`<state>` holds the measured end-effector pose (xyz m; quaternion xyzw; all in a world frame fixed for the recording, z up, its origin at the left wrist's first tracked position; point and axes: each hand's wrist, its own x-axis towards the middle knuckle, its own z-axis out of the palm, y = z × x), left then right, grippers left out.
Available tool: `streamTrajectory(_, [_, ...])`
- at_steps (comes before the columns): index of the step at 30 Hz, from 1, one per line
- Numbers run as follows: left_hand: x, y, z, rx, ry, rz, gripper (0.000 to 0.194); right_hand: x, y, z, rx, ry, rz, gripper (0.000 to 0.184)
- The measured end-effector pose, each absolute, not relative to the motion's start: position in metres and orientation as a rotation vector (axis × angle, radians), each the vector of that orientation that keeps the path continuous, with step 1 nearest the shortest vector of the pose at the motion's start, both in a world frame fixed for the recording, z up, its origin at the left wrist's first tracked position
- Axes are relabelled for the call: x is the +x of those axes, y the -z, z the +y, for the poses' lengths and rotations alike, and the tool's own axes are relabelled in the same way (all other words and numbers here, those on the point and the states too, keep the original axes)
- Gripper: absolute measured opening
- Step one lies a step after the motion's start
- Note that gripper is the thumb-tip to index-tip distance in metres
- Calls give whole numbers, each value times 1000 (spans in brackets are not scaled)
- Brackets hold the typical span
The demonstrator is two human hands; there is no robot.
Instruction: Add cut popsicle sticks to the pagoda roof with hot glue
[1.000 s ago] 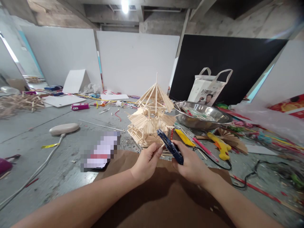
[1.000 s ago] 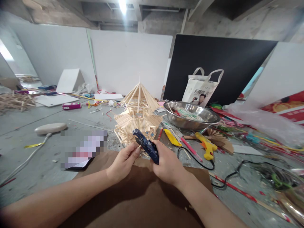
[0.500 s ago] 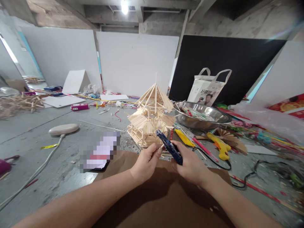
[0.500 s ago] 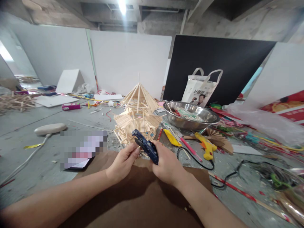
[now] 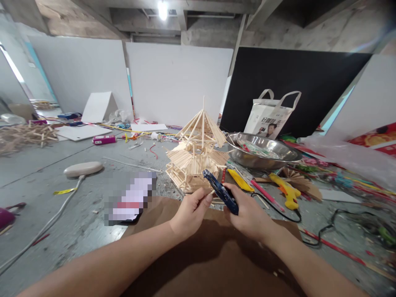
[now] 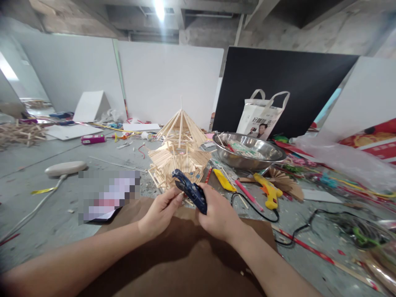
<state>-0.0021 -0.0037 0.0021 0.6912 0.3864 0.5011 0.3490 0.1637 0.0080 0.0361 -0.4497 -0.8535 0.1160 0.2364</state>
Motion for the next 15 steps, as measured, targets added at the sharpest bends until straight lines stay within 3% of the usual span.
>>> streamTrajectory(15, [-2, -1, -2, 1765, -1306, 980, 30, 164, -37, 9, -1223, -314, -2349, 46])
